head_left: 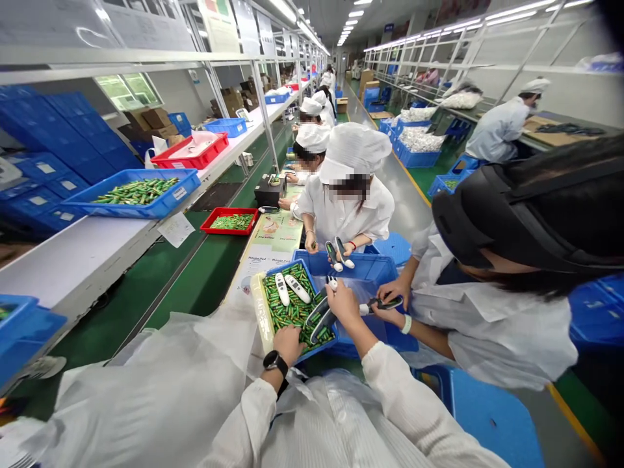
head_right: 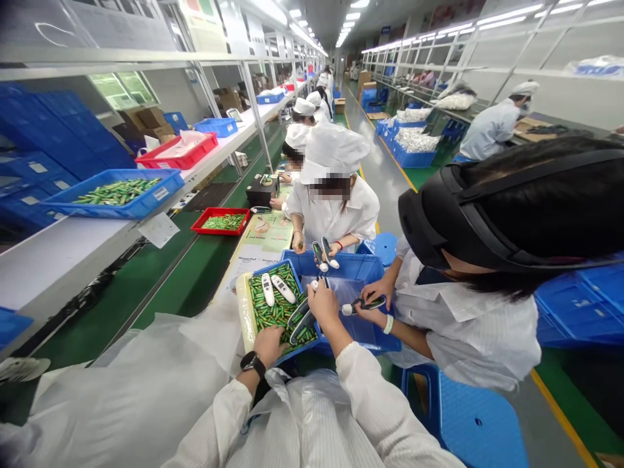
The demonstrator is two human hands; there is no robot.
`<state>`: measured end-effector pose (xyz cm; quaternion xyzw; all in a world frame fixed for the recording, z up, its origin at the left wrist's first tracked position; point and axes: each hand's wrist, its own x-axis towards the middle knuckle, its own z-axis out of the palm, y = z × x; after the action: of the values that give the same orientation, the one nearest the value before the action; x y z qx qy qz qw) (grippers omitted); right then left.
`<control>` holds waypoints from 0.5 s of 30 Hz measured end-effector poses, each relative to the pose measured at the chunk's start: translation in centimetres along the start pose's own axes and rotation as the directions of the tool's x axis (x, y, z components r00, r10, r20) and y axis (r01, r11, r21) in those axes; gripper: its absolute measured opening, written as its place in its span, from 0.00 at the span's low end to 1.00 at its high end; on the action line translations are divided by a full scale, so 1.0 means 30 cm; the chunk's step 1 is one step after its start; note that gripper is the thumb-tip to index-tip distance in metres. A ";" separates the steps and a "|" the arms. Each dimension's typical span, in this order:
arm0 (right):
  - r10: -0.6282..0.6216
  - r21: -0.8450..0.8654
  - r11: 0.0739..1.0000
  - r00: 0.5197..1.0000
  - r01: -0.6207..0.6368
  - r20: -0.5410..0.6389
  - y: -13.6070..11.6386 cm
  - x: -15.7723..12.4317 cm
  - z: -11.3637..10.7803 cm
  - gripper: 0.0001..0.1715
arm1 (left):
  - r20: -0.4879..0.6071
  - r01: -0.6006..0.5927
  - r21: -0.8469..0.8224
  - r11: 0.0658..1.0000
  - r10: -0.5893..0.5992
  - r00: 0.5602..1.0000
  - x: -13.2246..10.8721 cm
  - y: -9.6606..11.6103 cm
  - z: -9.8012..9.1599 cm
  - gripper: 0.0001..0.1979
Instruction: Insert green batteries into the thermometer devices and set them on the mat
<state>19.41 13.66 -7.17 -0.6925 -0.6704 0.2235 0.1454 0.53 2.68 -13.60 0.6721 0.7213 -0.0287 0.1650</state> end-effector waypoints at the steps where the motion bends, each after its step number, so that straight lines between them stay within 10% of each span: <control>1: -0.005 -0.017 1.000 1.000 0.005 0.001 0.001 -0.002 0.002 0.24 | 0.000 0.017 0.003 1.000 -0.017 1.000 0.014 0.007 0.001 0.16; 15: -0.044 -0.120 0.992 0.999 0.044 0.002 0.031 -0.003 -0.014 0.26 | -0.105 0.076 -0.113 0.991 -0.088 0.991 0.043 0.044 0.016 0.13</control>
<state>20.42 13.55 -7.25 -0.6852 -0.6976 0.1791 0.1086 1.85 3.91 -14.17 0.6324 0.7568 0.0409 0.1602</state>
